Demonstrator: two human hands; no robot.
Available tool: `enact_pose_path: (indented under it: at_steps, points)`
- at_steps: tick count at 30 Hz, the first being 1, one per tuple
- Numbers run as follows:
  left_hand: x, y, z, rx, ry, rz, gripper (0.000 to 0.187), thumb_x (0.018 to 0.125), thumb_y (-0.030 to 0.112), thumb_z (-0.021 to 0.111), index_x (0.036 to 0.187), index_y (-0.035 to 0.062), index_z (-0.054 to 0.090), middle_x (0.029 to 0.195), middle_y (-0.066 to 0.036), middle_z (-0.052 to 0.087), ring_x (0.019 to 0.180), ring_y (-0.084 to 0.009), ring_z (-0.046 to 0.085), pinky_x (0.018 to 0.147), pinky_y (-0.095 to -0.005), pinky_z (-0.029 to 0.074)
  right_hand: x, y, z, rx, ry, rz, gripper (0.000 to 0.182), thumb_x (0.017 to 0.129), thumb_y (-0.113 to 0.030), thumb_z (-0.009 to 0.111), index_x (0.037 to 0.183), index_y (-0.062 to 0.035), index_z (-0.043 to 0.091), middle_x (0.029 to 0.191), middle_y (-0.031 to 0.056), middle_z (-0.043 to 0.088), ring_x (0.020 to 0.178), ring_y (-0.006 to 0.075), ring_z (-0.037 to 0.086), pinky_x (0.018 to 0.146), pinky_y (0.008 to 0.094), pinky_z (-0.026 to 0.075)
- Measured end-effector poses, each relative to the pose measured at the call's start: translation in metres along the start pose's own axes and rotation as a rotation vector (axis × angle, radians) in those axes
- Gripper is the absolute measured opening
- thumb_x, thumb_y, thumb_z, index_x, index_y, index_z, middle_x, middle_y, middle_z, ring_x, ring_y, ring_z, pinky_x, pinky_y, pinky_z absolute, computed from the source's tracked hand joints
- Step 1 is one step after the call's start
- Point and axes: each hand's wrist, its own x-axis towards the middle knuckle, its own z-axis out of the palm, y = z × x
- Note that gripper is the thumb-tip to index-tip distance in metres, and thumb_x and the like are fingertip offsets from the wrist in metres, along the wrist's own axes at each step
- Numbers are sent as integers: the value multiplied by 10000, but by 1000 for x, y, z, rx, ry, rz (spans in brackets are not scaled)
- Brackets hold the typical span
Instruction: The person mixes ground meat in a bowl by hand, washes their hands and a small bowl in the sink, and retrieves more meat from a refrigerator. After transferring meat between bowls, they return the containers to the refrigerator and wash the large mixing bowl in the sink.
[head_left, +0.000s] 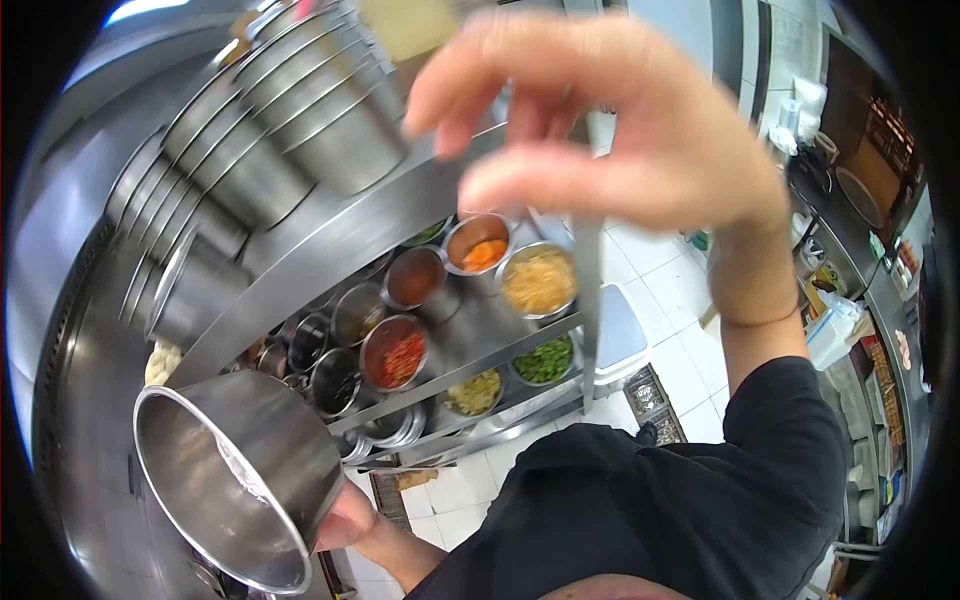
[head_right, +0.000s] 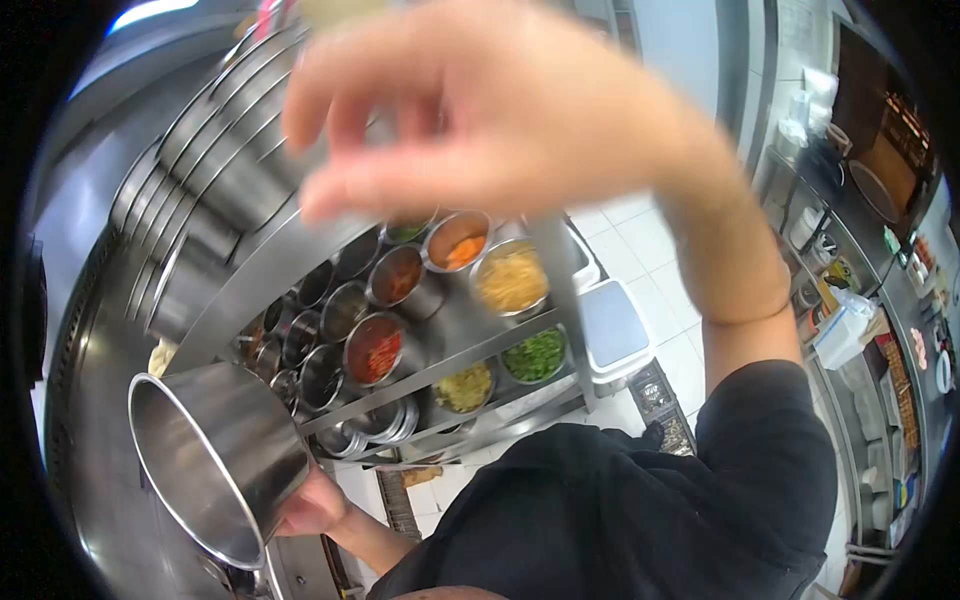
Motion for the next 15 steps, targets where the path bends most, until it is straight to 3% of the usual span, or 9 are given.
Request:
enact_pose_path:
  at_steps: [2, 4, 8, 10, 15]
  points:
    - [-15, -40, 26, -75, -77, -66, 878, 826, 417, 747, 1507, 39, 343, 1589, -148, 306, 1481, -336, 231, 1215, -567, 127, -46, 18, 0, 158, 69, -1, 556, 817, -190, 783, 1321, -77, 579, 1064, 124, 670, 730, 151, 676, 608, 271, 563]
    - [-27, -76, 48, -102, -124, -108, 880, 823, 394, 759, 1495, 4, 346, 1586, -152, 311, 1479, -329, 237, 1222, -542, 130, -79, 42, 2, 216, 139, -154, 752, 769, -177, 806, 1437, -142, 462, 1148, 143, 604, 749, 215, 679, 636, 340, 575]
    - [-51, -142, 93, -68, -144, -162, 861, 847, 423, 712, 1501, 16, 329, 1581, -144, 314, 1472, -320, 250, 1215, -531, 153, -133, 57, -17, 327, 63, -263, 1043, 692, -166, 859, 1552, -247, 275, 1397, 273, 408, 942, 363, 678, 767, 412, 592]
    - [-61, -174, 114, -65, -153, -187, 851, 859, 438, 688, 1504, 22, 320, 1579, -141, 315, 1468, -315, 257, 1211, -525, 165, -153, 63, -31, 357, 79, -300, 1073, 680, -228, 873, 1552, -302, 253, 1475, 317, 323, 1003, 388, 676, 747, 408, 605]
    - [-80, -245, 154, -87, -179, -223, 830, 889, 475, 629, 1512, 37, 299, 1573, -132, 319, 1458, -304, 274, 1201, -510, 194, -203, 91, -90, 347, 6, -277, 1027, 682, -169, 864, 1535, -293, 306, 1490, 303, 319, 971, 365, 683, 758, 397, 596]
